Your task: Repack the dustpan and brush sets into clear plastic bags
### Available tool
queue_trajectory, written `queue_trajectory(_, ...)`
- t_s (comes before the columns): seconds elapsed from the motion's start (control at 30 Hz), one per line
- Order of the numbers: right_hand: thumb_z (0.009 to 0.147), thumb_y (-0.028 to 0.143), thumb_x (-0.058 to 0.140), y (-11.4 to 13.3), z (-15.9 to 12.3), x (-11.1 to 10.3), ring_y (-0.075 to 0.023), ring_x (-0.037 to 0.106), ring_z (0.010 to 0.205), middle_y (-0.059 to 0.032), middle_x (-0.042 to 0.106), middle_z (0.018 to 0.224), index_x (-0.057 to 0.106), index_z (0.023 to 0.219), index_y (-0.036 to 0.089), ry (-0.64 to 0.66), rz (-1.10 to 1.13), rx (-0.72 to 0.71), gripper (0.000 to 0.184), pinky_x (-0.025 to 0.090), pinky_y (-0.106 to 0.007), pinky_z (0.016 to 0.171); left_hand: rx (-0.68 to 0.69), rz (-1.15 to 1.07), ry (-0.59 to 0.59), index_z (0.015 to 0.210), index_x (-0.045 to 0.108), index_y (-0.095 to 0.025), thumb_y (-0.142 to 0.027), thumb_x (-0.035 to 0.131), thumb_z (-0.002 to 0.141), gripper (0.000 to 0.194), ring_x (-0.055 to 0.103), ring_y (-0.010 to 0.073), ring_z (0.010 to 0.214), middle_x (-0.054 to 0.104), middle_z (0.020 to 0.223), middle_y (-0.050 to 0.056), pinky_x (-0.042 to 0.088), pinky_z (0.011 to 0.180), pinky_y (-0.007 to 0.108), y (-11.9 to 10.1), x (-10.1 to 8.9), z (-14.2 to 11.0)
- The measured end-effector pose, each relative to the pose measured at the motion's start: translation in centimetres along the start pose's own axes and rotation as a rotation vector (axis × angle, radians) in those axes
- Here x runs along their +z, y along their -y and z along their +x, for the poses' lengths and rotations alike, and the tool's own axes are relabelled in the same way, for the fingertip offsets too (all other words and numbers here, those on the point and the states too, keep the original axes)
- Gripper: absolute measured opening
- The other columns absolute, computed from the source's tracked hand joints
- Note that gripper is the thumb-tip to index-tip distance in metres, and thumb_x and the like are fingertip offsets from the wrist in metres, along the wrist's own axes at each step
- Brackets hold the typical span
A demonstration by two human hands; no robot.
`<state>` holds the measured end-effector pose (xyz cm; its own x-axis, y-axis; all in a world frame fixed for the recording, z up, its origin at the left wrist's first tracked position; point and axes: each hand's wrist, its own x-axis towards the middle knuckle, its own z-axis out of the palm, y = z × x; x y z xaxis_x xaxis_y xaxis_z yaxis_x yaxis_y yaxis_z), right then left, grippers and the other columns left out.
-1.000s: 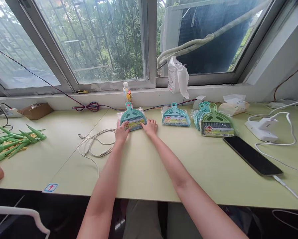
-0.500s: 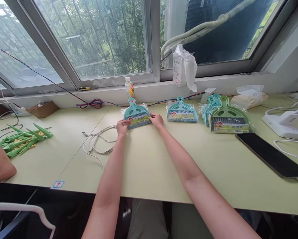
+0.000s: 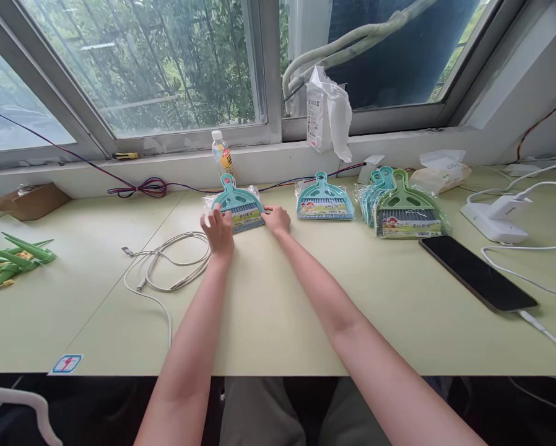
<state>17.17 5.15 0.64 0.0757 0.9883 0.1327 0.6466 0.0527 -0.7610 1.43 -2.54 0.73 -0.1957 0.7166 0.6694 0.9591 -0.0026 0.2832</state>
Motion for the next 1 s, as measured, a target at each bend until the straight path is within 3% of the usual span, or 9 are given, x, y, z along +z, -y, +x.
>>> queue_trajectory(0.13,0.091,0.03,0.063,0.2,-0.3,-0.4,-0.0204,0.071,0.108,-0.0027,0.078,0.113,0.075,0.122,0.031,0.043,-0.029,0.008,0.033,0.054,-0.026,0.087,0.17,-0.034,0.319,0.115,0.069,-0.019,-0.003,0.039,0.089,0.043,0.054,0.0296,0.123,0.061,0.123,0.014,0.046,0.107,0.044,-0.2,0.1,-0.7)
queue_trajectory(0.23,0.096,0.027,0.058,0.7,-1.3,-0.8,-0.0216,0.07,0.109,-0.0067,0.075,0.12,0.07,0.128,0.027,0.022,-0.094,-0.055,0.034,0.053,-0.029,0.089,0.125,-0.035,0.323,0.119,0.068,-0.016,-0.004,0.043,0.087,0.042,0.05,0.0323,0.126,0.056,0.13,0.016,0.045,0.109,0.045,0.3,0.4,-1.2)
queue_trajectory(0.33,0.099,0.019,0.053,1.7,-3.0,-0.5,-0.0247,0.06,0.123,-0.0145,0.063,0.136,0.061,0.134,0.018,-0.107,-0.225,-0.322,0.036,0.05,-0.037,0.101,0.117,-0.057,0.308,0.123,0.066,-0.017,0.0,0.041,0.084,0.049,0.051,0.0311,0.123,0.055,0.125,0.016,0.044,0.111,0.046,0.8,0.7,-1.4)
queue_trajectory(0.4,0.1,0.014,0.046,2.5,-4.2,0.4,-0.0256,0.056,0.126,-0.0161,0.062,0.135,0.061,0.13,0.015,-0.039,-0.326,-0.609,0.032,0.048,-0.041,0.105,0.112,-0.078,0.31,0.123,0.064,-0.019,0.003,0.042,0.078,0.054,0.053,0.0295,0.119,0.055,0.122,0.014,0.044,0.111,0.047,1.1,0.9,-1.4)
queue_trajectory(0.47,0.101,0.01,0.042,3.1,-5.1,1.4,-0.0239,0.058,0.12,-0.015,0.065,0.127,0.062,0.124,0.014,0.094,-0.377,-0.738,0.031,0.051,-0.038,0.101,0.103,-0.103,0.308,0.121,0.063,-0.017,0.002,0.045,0.078,0.05,0.053,0.0296,0.116,0.054,0.119,0.015,0.046,0.109,0.047,1.5,1.1,-1.3)
queue_trajectory(0.6,0.1,0.005,0.038,3.0,-5.7,2.6,-0.022,0.057,0.124,-0.0161,0.062,0.135,0.06,0.128,0.01,0.114,-0.393,-0.663,0.036,0.05,-0.033,0.104,0.029,-0.109,0.303,0.117,0.061,-0.015,-0.001,0.042,0.082,0.043,0.055,0.0297,0.114,0.055,0.112,0.015,0.046,0.107,0.047,1.9,1.4,-1.0)
queue_trajectory(0.73,0.098,0.006,0.039,2.2,-5.7,2.1,-0.0248,0.053,0.135,-0.0191,0.051,0.152,0.053,0.14,0.005,0.07,-0.375,-0.551,0.045,0.044,-0.036,0.114,-0.043,-0.092,0.336,0.114,0.06,-0.017,0.0,0.042,0.079,0.043,0.056,0.0304,0.113,0.056,0.11,0.014,0.048,0.104,0.048,1.7,1.4,-0.9)
queue_trajectory(0.87,0.092,0.002,0.041,2.1,-5.5,1.3,-0.0282,0.056,0.131,-0.0199,0.046,0.157,0.046,0.151,0.01,0.079,-0.373,-0.477,0.06,0.054,-0.038,0.104,-0.112,-0.09,0.297,0.109,0.06,-0.017,-0.002,0.043,0.078,0.038,0.056,0.0317,0.114,0.056,0.11,0.014,0.048,0.103,0.05,1.6,1.1,-0.9)
queue_trajectory(1.0,0.089,0.001,0.043,2.4,-5.5,1.0,-0.0295,0.055,0.133,-0.0176,0.045,0.158,0.043,0.154,0.014,0.097,-0.376,-0.451,0.067,0.056,-0.037,0.102,-0.209,-0.046,0.205,0.109,0.06,-0.015,-0.004,0.044,0.08,0.035,0.052,0.0355,0.119,0.051,0.119,0.018,0.049,0.102,0.053,1.4,0.7,-0.8)
